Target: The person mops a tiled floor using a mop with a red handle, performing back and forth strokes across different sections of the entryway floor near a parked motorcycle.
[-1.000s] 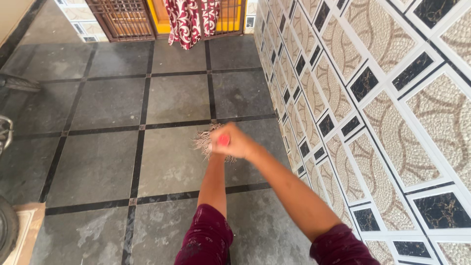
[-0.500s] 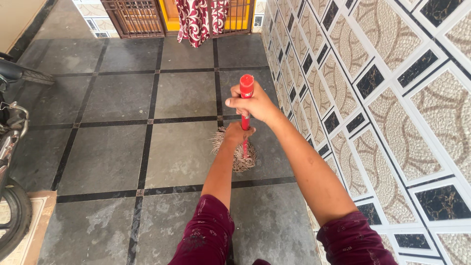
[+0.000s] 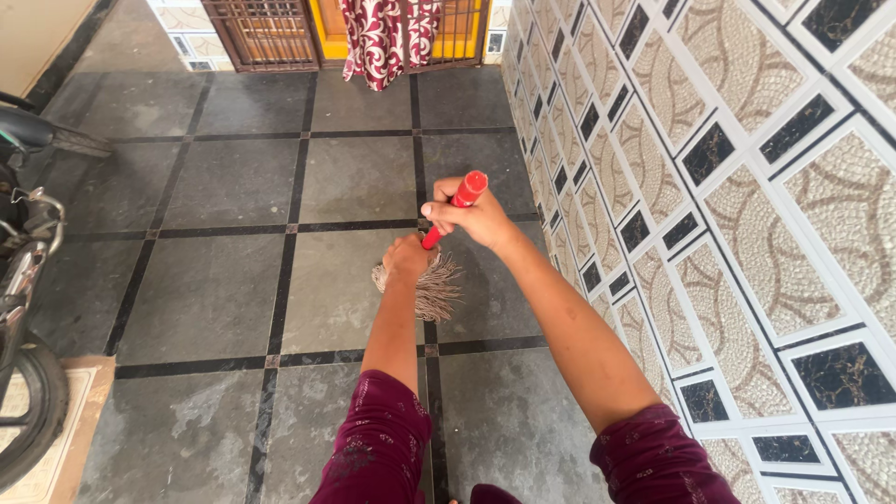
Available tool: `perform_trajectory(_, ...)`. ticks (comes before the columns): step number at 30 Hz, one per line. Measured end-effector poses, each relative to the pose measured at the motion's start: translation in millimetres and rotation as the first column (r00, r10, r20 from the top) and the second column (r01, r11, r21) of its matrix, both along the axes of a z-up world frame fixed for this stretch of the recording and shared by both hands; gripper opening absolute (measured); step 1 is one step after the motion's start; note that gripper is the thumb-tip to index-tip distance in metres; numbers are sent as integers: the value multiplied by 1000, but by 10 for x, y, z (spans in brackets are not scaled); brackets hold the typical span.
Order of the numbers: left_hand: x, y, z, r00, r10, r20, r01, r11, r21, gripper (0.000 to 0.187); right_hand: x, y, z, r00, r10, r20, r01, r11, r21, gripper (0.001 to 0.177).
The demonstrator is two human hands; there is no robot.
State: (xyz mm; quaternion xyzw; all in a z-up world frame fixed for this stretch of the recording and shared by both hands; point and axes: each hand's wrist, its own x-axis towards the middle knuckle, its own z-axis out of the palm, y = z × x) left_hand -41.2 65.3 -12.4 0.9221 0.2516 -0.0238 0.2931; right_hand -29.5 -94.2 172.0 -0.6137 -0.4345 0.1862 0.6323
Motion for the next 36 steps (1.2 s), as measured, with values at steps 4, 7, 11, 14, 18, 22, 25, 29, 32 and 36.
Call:
perform_trajectory(4, -9, 42, -195, 998, 64, 8, -64, 998, -27, 42, -69, 93, -77, 998, 44, -47, -41, 997, 62, 37)
perform_trajectory(7, 48, -13, -309, 997, 44, 56, -42, 998, -35, 40, -99, 15, -63, 1000, 21, -21, -20, 999, 49, 40)
perform_trajectory(11, 197, -232, -415, 995, -28, 96, 33, 998, -53, 44, -79, -180, 27, 999, -35, -18, 35, 999, -15, 41)
perform_trajectory(14, 361, -514, -537, 984, -99, 149, 109, 992, -60, 45, -67, -374, 73, 997, -73, 38, 74, 997, -8, 41)
perform_trajectory(18, 560, -953, -669, 965, -151, 212, 181, 975, -129, 51, -136, -685, 110, 975, -210, 74, 217, 971, -101, 40)
perform_trajectory(22, 671, -1452, -717, 957, -243, 157, 274, 937, -218, 50, -249, -1042, 125, 942, -318, 109, 333, 929, -159, 38)
perform_trajectory(25, 790, -1827, -662, 915, -356, 188, 379, 920, -99, 48, -316, -1271, 148, 907, -401, 127, 419, 890, -178, 37)
perform_trajectory(29, 715, -2184, -521, 792, -484, 373, 577, 792, -198, 39, -388, -1502, 129, 870, -455, 192, 491, 839, -235, 41)
perform_trajectory(32, 587, -2305, -403, 704, -486, 518, 666, 705, -244, 35, -438, -1565, 137, 813, -489, 316, 572, 771, -280, 37)
perform_trajectory(36, 616, -2499, -560, 450, -301, 841, 801, 552, -231, 32, -438, -1532, 137, 785, -542, 300, 619, 697, -362, 35)
